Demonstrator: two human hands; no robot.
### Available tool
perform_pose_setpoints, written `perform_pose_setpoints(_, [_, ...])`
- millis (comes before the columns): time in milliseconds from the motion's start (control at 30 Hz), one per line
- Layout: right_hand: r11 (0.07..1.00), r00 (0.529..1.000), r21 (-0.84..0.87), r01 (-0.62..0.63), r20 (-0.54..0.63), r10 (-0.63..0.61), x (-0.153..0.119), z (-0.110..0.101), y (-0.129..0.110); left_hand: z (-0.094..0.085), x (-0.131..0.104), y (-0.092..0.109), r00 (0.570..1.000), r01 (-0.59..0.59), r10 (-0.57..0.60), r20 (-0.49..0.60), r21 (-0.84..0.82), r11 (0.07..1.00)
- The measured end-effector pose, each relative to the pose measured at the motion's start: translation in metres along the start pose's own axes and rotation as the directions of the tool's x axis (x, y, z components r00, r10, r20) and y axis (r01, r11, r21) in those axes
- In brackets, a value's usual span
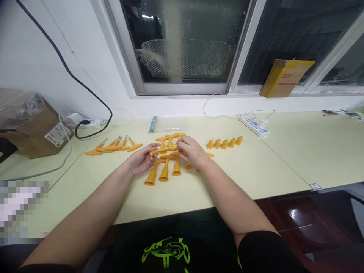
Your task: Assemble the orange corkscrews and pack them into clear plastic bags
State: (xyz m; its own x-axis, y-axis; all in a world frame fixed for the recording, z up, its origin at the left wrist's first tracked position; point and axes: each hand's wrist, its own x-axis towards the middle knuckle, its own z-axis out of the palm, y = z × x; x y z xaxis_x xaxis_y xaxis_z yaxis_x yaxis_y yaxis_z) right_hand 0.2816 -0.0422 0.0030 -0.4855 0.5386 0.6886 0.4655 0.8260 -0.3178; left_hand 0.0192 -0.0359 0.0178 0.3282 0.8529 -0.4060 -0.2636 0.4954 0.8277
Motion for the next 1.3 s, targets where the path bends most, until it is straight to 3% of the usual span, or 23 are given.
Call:
perform_pose_setpoints(167, [0.991, 0.993, 0.074, -0.115, -0.008, 0.116, -0.004, -0.002, 0.0, -0.006, -0.004, 0.003, 0.993, -0.024, 0.021, 0.117, 0.023, 0.999])
perform_pose_setpoints(267, [0.987, 0.99, 0.083, -0.137, -0.026, 0.139, -0.005, -0.001, 0.005, -0.007, -0.007, 0.0, 0.987, -0.117, 0.089, 0.135, 0.21, 0.971])
perform_pose_setpoints(367, [0.987, 0.99, 0.082, -0.14, -0.009, 0.141, -0.007, 0.001, 0.009, -0.004, -0.006, -0.005, 0.963, -0.265, 0.254, 0.092, 0.499, 0.825])
perform_pose_setpoints(433, [0.988, 0.991, 0.072, -0.133, 0.007, 0.133, -0.007, 0.001, 0.009, -0.003, -0.004, -0.008, 0.934, -0.329, 0.347, 0.089, 0.596, 0.733])
perform_pose_setpoints(500, [0.991, 0.992, 0.056, -0.122, 0.019, 0.121, -0.006, 0.001, 0.007, -0.002, -0.001, -0.01, 0.92, -0.365, 0.379, 0.102, 0.576, 0.731])
perform_pose_setpoints(567, [0.993, 0.993, 0.002, -0.114, 0.015, 0.114, -0.005, 0.0, 0.006, -0.004, 0.004, -0.011, 0.912, -0.394, 0.4, 0.093, 0.475, 0.787])
perform_pose_setpoints(700, [0.955, 0.972, -0.177, -0.236, -0.057, 0.229, -0.004, -0.005, 0.007, -0.013, 0.012, -0.008, 0.873, -0.453, 0.486, -0.044, 0.296, 0.841])
perform_pose_setpoints(767, [0.914, 0.936, -0.206, -0.35, -0.105, 0.335, -0.006, -0.009, 0.013, -0.022, 0.013, -0.002, 0.814, -0.499, 0.567, -0.126, 0.347, 0.794])
perform_pose_setpoints(900, [0.819, 0.845, -0.209, -0.534, -0.164, 0.509, -0.015, -0.019, 0.034, -0.047, 0.008, 0.017, 0.6, -0.526, 0.776, -0.196, 0.634, 0.567])
perform_pose_setpoints(1000, [0.768, 0.8, -0.226, -0.6, -0.18, 0.572, -0.022, -0.027, 0.05, -0.073, 0.003, 0.032, 0.517, -0.454, 0.835, -0.188, 0.767, 0.453])
perform_pose_setpoints(1067, [0.73, 0.774, -0.257, -0.633, -0.22, 0.594, -0.025, -0.031, 0.058, -0.091, 0.0, 0.039, 0.514, -0.351, 0.827, -0.225, 0.825, 0.443])
perform_pose_setpoints(1167, [0.669, 0.737, -0.309, -0.675, -0.286, 0.612, -0.027, -0.036, 0.066, -0.114, -0.002, 0.044, 0.555, -0.158, 0.785, -0.277, 0.891, 0.426])
perform_pose_setpoints(1300, [0.581, 0.686, -0.374, -0.723, -0.29, 0.667, -0.03, -0.038, 0.072, -0.131, 0.001, 0.044, 0.597, -0.114, 0.756, -0.268, 0.905, 0.411])
